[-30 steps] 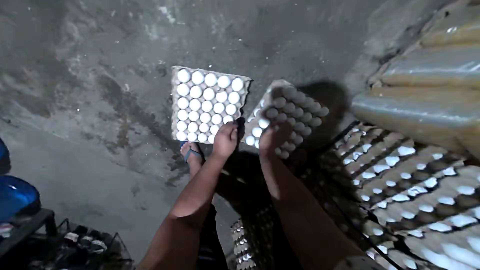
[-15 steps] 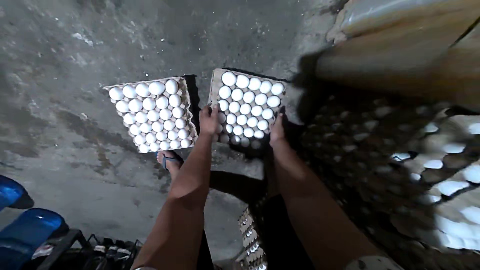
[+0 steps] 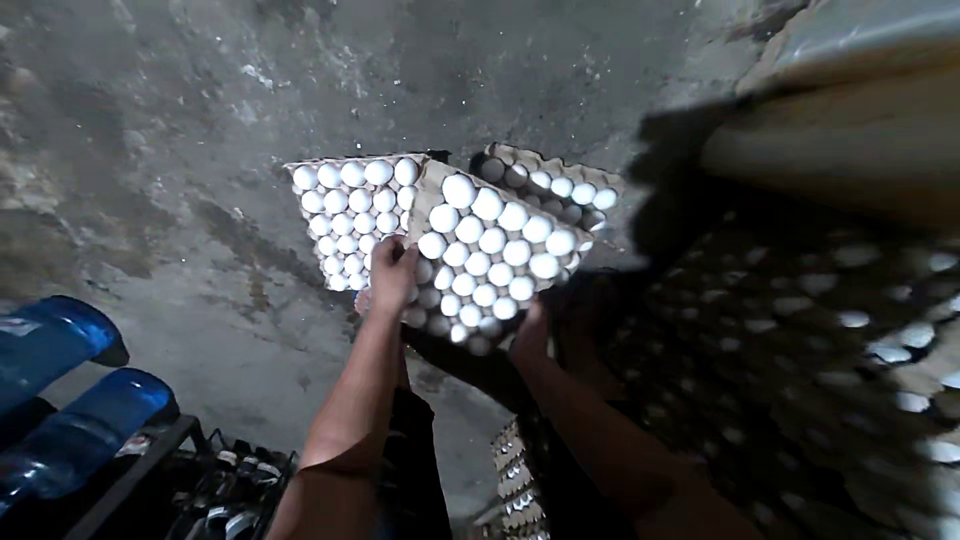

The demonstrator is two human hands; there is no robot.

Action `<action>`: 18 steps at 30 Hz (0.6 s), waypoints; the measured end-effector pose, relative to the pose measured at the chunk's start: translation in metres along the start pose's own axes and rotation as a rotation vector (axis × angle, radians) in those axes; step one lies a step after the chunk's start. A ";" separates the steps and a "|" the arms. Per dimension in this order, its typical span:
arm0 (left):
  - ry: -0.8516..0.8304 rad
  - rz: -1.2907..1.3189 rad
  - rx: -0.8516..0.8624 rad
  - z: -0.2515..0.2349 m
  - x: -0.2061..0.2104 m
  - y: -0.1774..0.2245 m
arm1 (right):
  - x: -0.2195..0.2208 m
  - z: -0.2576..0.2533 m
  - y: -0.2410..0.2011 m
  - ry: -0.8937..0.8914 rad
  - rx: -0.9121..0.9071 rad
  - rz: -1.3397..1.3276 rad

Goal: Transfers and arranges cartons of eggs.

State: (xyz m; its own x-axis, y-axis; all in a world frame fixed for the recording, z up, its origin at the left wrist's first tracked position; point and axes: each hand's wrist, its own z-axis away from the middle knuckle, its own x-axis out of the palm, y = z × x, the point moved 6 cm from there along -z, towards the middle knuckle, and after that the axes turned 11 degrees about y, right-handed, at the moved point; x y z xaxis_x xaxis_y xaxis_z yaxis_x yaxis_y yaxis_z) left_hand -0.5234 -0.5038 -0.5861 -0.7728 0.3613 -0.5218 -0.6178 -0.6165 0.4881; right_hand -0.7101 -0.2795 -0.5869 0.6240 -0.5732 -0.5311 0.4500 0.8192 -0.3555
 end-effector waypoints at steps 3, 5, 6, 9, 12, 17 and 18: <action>0.011 -0.260 0.181 -0.037 -0.055 0.021 | 0.065 0.062 0.033 -0.253 0.292 -0.053; -0.034 -0.439 0.288 -0.067 -0.073 0.032 | 0.115 0.098 0.060 -0.388 0.420 -0.127; -0.064 -0.521 0.336 -0.080 -0.077 0.039 | 0.138 0.116 0.065 -0.418 0.466 -0.160; -0.209 -0.684 0.464 -0.114 -0.072 0.060 | 0.196 0.157 0.067 -0.451 0.653 -0.336; -0.343 -0.723 0.566 -0.138 -0.057 0.071 | 0.232 0.171 0.060 -0.410 0.761 -0.469; -0.325 -0.757 0.493 -0.163 -0.060 0.076 | 0.253 0.148 0.059 -0.413 0.793 -0.421; -0.303 -0.766 0.485 -0.164 -0.062 0.074 | 0.252 0.141 0.062 -0.522 0.730 -0.350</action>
State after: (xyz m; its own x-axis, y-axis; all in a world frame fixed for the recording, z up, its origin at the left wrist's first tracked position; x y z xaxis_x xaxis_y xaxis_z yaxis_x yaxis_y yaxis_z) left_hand -0.4976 -0.6863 -0.6321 -0.0957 0.7542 -0.6497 -0.9117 0.1956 0.3613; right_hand -0.4351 -0.3755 -0.6345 0.5052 -0.8629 -0.0137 0.8413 0.4889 0.2306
